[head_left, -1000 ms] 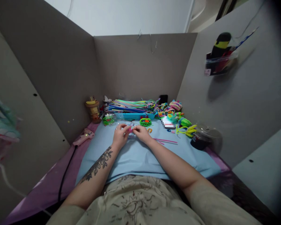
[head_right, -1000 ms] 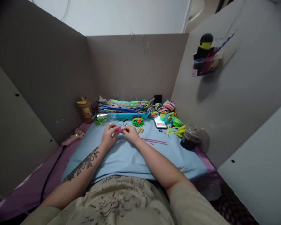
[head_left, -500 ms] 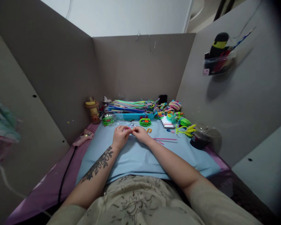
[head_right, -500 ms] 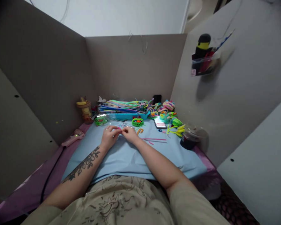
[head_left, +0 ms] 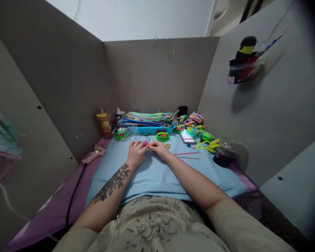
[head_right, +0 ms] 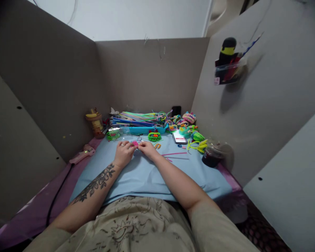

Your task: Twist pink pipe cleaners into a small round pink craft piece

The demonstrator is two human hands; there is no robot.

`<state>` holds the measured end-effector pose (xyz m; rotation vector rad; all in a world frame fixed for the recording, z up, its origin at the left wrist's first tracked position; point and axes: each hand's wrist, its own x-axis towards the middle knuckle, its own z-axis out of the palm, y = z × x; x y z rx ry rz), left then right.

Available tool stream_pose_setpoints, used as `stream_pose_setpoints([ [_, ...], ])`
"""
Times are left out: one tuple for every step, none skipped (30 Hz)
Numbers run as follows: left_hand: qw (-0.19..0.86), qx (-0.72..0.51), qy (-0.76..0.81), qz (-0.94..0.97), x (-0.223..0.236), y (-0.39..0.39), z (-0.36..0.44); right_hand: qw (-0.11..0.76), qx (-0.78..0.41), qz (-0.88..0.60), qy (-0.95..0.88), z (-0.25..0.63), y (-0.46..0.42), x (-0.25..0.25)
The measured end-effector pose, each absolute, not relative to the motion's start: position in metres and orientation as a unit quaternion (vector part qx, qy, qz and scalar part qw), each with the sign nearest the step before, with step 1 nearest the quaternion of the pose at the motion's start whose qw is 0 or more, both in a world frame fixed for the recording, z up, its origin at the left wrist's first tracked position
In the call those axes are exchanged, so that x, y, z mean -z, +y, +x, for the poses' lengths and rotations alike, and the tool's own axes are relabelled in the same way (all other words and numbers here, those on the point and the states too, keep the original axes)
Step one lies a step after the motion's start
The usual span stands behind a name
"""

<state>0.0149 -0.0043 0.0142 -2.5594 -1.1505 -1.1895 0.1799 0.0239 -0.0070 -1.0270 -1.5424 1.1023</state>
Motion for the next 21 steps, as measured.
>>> stream_pose_setpoints([
  [0.035, 0.402, -0.382, -0.831, -0.013, -0.004, 0.015, 0.477, -0.462, -0.417, -0.620, 0.180, 0.024, 0.007],
  [0.024, 0.419, -0.393, -0.818, -0.012, -0.002, 0.015, 0.481, -0.471, -0.416, -0.611, 0.180, 0.024, 0.006],
  [0.013, 0.438, -0.408, -0.801, -0.011, 0.000, 0.013, 0.486, -0.478, -0.414, -0.603, 0.180, 0.024, 0.006],
  [0.003, 0.458, -0.429, -0.779, -0.009, 0.003, 0.012, 0.491, -0.483, -0.414, -0.596, 0.180, 0.024, 0.005],
  [-0.008, 0.478, -0.452, -0.753, -0.007, 0.006, 0.009, 0.493, -0.484, -0.414, -0.592, 0.180, 0.024, 0.004],
  [-0.026, 0.493, -0.475, -0.728, -0.004, 0.009, 0.007, 0.493, -0.483, -0.415, -0.592, 0.180, 0.024, 0.003],
  [-0.053, 0.498, -0.498, -0.708, -0.002, 0.013, 0.005, 0.491, -0.481, -0.415, -0.596, 0.180, 0.024, 0.003],
  [-0.090, 0.495, -0.522, -0.689, 0.001, 0.016, 0.004, 0.489, -0.479, -0.415, -0.599, 0.179, 0.024, 0.002],
  [-0.135, 0.482, -0.539, -0.678, 0.003, 0.018, 0.003, 0.486, -0.478, -0.413, -0.603, 0.179, 0.023, 0.002],
  [-0.165, 0.473, -0.546, -0.671, 0.005, 0.020, 0.003, 0.485, -0.478, -0.413, -0.605, 0.179, 0.022, 0.001],
  [-0.190, 0.468, -0.547, -0.667, 0.006, 0.020, 0.004, 0.484, -0.479, -0.411, -0.606, 0.179, 0.022, 0.001],
  [-0.213, 0.466, -0.542, -0.666, 0.007, 0.021, 0.005, 0.483, -0.481, -0.410, -0.605, 0.179, 0.021, 0.000],
  [-0.231, 0.466, -0.532, -0.668, 0.008, 0.021, 0.007, 0.481, -0.483, -0.410, -0.605, 0.179, 0.020, -0.001],
  [-0.245, 0.469, -0.521, -0.670, 0.008, 0.020, 0.008, 0.478, -0.484, -0.411, -0.607, 0.178, 0.019, -0.001],
  [-0.254, 0.473, -0.512, -0.671, 0.007, 0.020, 0.010, 0.474, -0.483, -0.414, -0.609, 0.178, 0.018, -0.002],
  [-0.255, 0.478, -0.506, -0.671, 0.007, 0.019, 0.010, 0.469, -0.481, -0.417, -0.612, 0.178, 0.017, -0.002],
  [-0.249, 0.485, -0.504, -0.670, 0.005, 0.018, 0.011, 0.462, -0.478, -0.422, -0.616, 0.178, 0.017, -0.001],
  [-0.237, 0.491, -0.505, -0.669, 0.004, 0.018, 0.011, 0.456, -0.473, -0.428, -0.621, 0.178, 0.017, -0.001],
  [-0.221, 0.495, -0.507, -0.670, 0.003, 0.017, 0.011, 0.452, -0.466, -0.431, -0.627, 0.178, 0.017, 0.001],
  [-0.205, 0.495, -0.509, -0.674, 0.002, 0.015, 0.010, 0.449, -0.458, -0.432, -0.634, 0.178, 0.018, 0.002],
  [-0.190, 0.491, -0.509, -0.681, 0.000, 0.014, 0.010, 0.449, -0.448, -0.433, -0.641, 0.179, 0.019, 0.003],
])
